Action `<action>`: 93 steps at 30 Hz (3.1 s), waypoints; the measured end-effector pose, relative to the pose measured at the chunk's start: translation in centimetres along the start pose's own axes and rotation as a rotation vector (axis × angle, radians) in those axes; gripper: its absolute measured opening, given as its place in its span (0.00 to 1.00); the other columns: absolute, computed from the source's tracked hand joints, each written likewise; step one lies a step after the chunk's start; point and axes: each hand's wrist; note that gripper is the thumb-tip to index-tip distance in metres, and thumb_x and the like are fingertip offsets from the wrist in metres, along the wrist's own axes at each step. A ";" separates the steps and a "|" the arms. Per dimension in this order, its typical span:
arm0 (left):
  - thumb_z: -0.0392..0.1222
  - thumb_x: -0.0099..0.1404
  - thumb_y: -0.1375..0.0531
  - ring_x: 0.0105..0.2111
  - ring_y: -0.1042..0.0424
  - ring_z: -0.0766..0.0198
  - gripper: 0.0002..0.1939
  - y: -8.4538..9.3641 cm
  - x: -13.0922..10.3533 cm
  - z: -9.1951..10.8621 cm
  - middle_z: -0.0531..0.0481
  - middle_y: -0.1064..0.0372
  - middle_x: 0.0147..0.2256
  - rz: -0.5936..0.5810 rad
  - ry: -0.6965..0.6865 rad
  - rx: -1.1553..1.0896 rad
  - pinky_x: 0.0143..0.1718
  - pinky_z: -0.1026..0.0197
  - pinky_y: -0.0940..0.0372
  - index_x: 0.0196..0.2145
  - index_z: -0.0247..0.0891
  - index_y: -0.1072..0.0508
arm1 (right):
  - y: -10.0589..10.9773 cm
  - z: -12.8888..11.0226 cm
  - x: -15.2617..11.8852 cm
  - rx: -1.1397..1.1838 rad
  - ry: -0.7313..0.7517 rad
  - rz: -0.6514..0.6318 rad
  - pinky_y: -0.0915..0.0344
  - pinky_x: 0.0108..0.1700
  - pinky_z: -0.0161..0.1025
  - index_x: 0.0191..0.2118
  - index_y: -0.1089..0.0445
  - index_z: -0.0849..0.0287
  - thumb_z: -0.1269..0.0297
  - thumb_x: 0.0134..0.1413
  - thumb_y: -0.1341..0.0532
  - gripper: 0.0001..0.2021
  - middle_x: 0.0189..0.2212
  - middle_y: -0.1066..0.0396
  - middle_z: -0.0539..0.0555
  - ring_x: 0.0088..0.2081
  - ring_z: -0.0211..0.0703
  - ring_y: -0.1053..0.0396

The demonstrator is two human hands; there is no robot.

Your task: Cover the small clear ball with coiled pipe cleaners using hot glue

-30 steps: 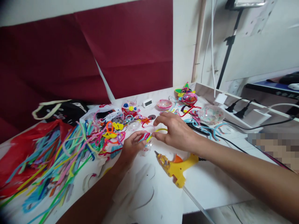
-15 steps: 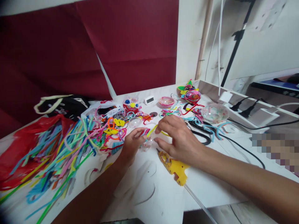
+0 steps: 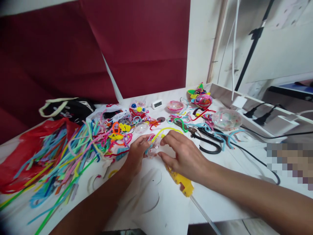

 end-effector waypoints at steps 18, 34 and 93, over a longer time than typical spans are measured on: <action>0.38 0.49 0.39 0.27 0.34 0.69 0.23 0.3 0.3 -0.8 0.53 0.29 0.32 0.016 -0.067 -0.008 0.28 0.67 0.38 0.46 0.40 0.30 | -2.7 -0.2 2.2 -0.080 0.026 0.017 0.35 0.40 0.47 0.42 0.27 0.62 0.65 0.61 0.40 0.08 0.33 0.32 0.57 0.36 0.48 0.33; 0.40 0.59 0.44 0.42 0.29 0.61 0.23 0.6 -0.1 -0.6 0.50 0.29 0.50 -0.136 -0.128 0.119 0.36 0.65 0.36 0.53 0.47 0.29 | -2.8 0.1 2.0 -0.010 0.030 0.063 0.36 0.40 0.46 0.41 0.25 0.62 0.67 0.59 0.38 0.07 0.33 0.30 0.56 0.36 0.46 0.32; 0.37 0.66 0.43 0.56 0.37 0.57 0.20 2.7 1.0 0.5 0.46 0.36 0.54 -0.361 -0.703 0.473 0.59 0.56 0.43 0.56 0.43 0.32 | -0.7 0.4 3.9 -0.053 0.145 0.086 0.40 0.37 0.44 0.41 0.25 0.63 0.69 0.57 0.38 0.07 0.31 0.33 0.55 0.35 0.46 0.35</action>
Point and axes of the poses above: each hand's wrist, its own x-axis towards the middle knuckle, its own y-axis out of the back of the hand, z = x × y
